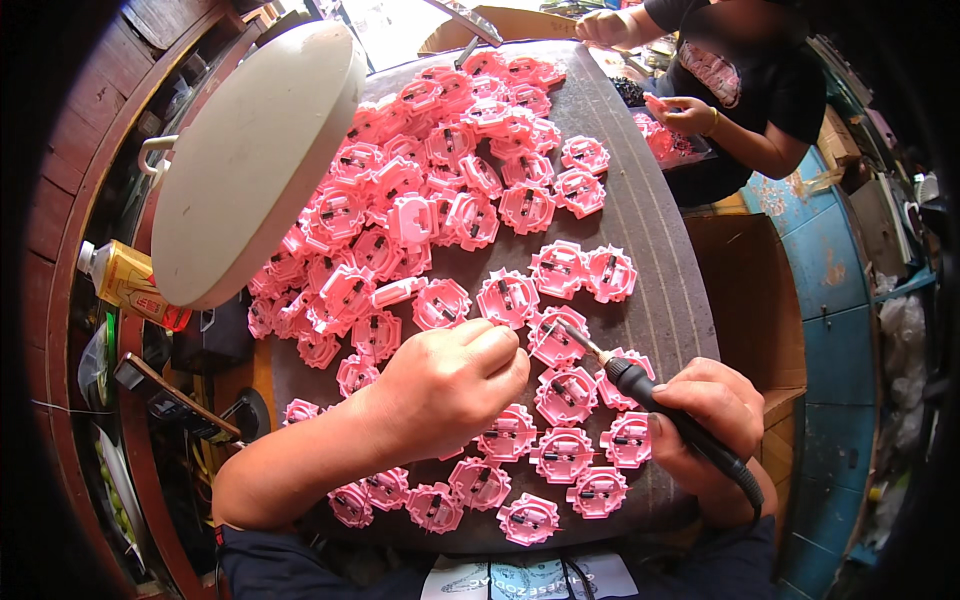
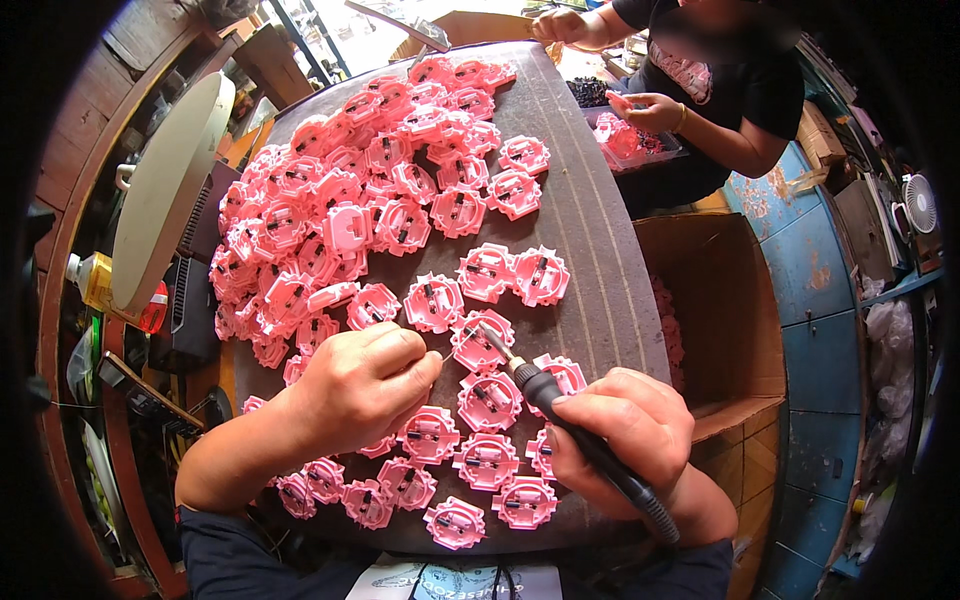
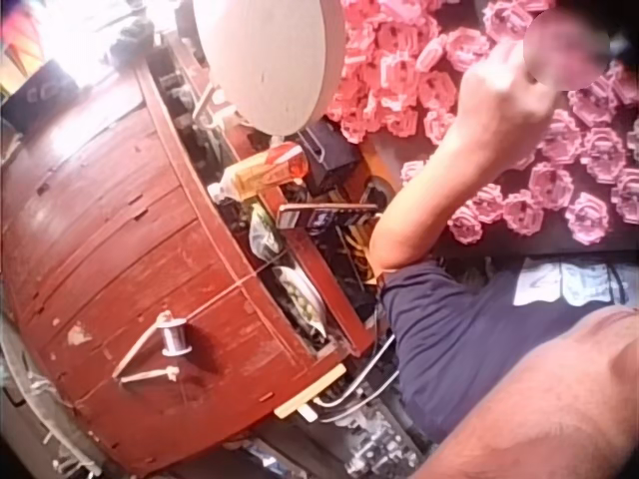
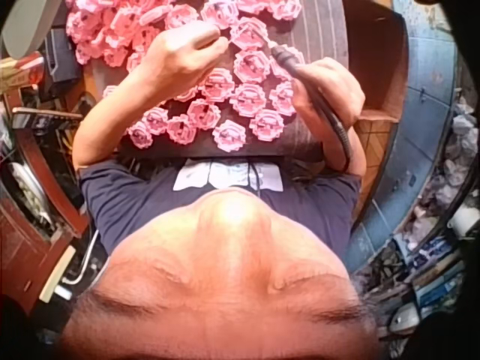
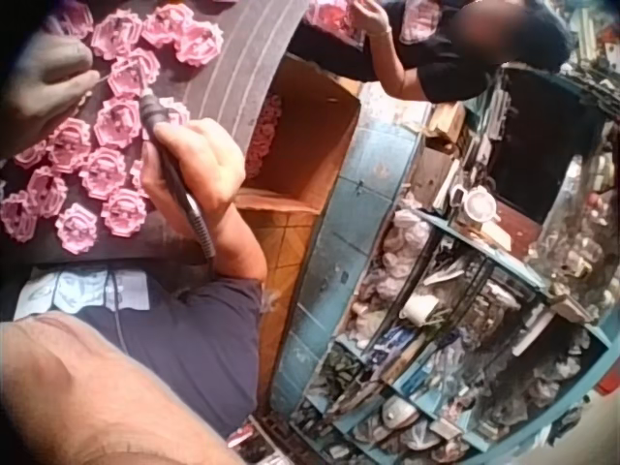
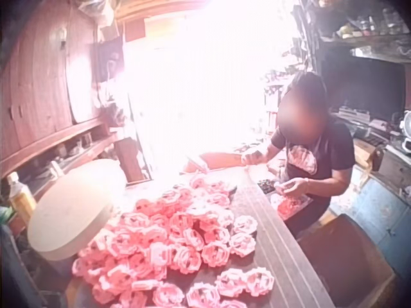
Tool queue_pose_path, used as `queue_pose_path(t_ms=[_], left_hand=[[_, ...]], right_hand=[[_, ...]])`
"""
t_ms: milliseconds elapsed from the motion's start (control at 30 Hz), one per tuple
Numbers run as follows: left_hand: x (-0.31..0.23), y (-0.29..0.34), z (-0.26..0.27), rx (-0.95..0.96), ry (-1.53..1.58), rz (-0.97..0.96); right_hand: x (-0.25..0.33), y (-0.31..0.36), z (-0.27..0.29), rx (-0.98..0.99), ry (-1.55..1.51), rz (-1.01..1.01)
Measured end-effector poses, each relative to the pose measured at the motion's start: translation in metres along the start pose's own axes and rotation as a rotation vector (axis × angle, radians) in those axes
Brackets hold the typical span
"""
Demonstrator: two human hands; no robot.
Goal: The person uses a soldering iron to attach small components to pink plastic housings. They pick up each housing, apply solder to specific points, and place the finished units back on the table. Another person works in the background.
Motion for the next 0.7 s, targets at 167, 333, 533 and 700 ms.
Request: queue_pose_path(t_ms=[167,333,533,700], left_hand=[[-0.0002,-0.0007,-0.0008,0.002,0.0,0.001],[0.0016,-0.0013,-0.0032,0.004,-0.001,0.0],[0.0015,-0.0029,-0.0037,-0.001,-0.003,0.006],[0.0023,-0.0025,-0.0019,0.016,0.046,0.027]], right_hand=[[-0.0002,0.0003,-0.0006,-0.005,-0.011,-0.004],[0.0002,-0.0006,0.0004,0.003,-0.012,-0.01],[-0.0023,0.0006,0.001,-0.007,-0.026,-0.017],[-0.0022,0.0007,0.0024,-0.008,-0.028,-0.016]])
Point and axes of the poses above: each hand's wrist, its own y-axis away from the middle knuckle, its own z-axis out of the back of the hand, x = y × z, the point moved 2 cm from there along -y, towards the middle knuckle
